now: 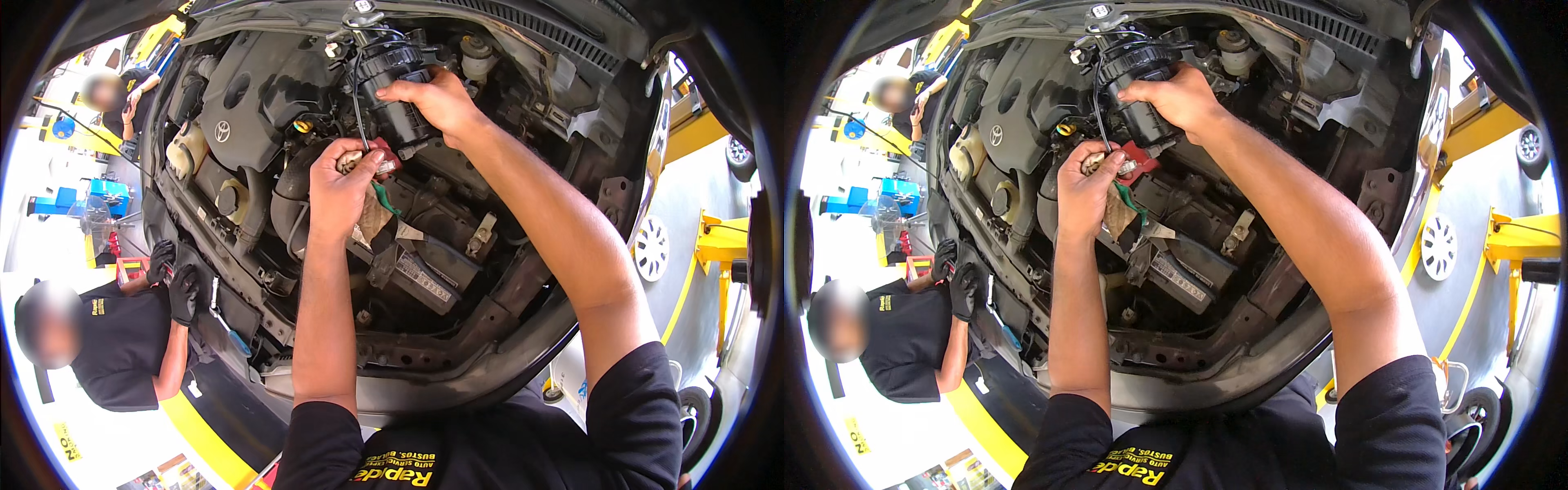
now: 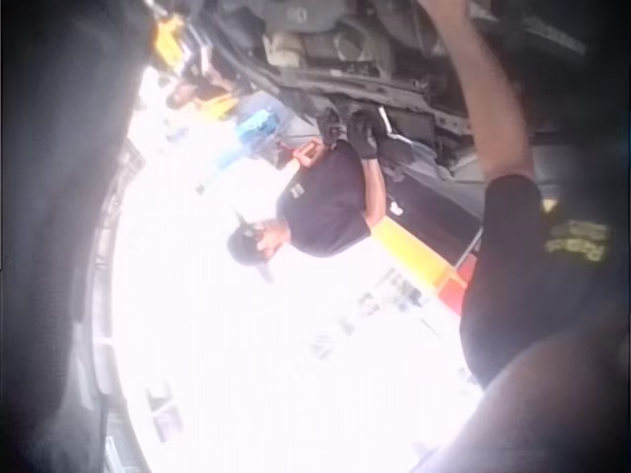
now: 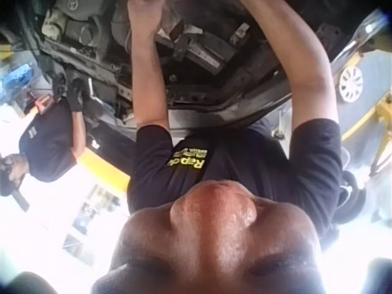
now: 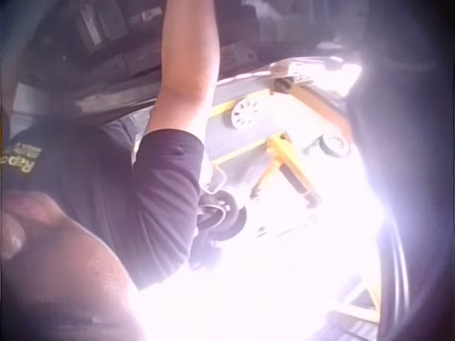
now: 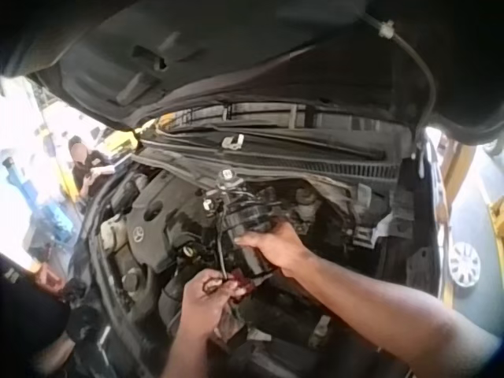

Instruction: The person removes a cylindrical engine component, wipes it with a cloth, and reinstalls it into the engine bay. They then use a wrench to tighten a bolt near the battery and continue adjusting parts within the engine compartment.

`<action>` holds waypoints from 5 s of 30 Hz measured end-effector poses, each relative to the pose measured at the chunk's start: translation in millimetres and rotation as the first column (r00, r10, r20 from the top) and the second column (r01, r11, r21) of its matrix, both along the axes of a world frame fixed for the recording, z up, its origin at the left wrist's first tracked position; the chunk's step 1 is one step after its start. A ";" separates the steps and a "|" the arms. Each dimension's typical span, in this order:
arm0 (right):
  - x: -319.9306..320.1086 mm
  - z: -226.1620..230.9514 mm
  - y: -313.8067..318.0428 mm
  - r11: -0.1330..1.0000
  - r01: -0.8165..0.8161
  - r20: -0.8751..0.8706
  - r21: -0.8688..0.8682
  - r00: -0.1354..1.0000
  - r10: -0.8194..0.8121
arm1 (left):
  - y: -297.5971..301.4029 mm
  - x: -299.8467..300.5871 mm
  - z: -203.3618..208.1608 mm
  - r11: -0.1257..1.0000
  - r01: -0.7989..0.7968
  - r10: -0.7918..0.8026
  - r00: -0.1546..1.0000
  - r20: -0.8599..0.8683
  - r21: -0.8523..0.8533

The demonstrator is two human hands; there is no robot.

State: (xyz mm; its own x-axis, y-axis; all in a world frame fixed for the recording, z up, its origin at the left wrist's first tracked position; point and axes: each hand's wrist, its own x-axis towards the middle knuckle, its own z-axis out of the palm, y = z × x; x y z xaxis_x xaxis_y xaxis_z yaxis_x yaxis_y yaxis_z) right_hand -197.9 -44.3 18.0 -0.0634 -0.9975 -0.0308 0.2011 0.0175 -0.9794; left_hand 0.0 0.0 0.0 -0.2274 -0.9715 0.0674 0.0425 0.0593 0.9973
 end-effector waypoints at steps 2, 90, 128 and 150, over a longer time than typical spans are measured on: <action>3.5 -0.6 2.6 1.000 0.011 0.030 0.021 0.999 -0.011 | 1.3 1.5 -0.3 1.000 -0.017 0.018 0.998 0.066 -0.025; -2.3 1.6 2.2 0.999 0.029 0.026 0.028 0.999 -0.030 | 15.7 -32.0 -2.4 0.945 -0.094 0.134 0.985 -0.108 0.312; -15.7 -26.7 -2.4 0.998 -0.061 0.165 -0.007 0.984 0.061 | 18.4 -33.3 -35.6 0.886 -0.150 0.296 0.911 0.287 -0.438; -13.7 -25.9 -0.1 0.998 -0.061 0.170 -0.018 0.983 0.064 | 15.4 -36.8 -50.7 0.926 -0.245 0.306 0.933 0.190 -0.288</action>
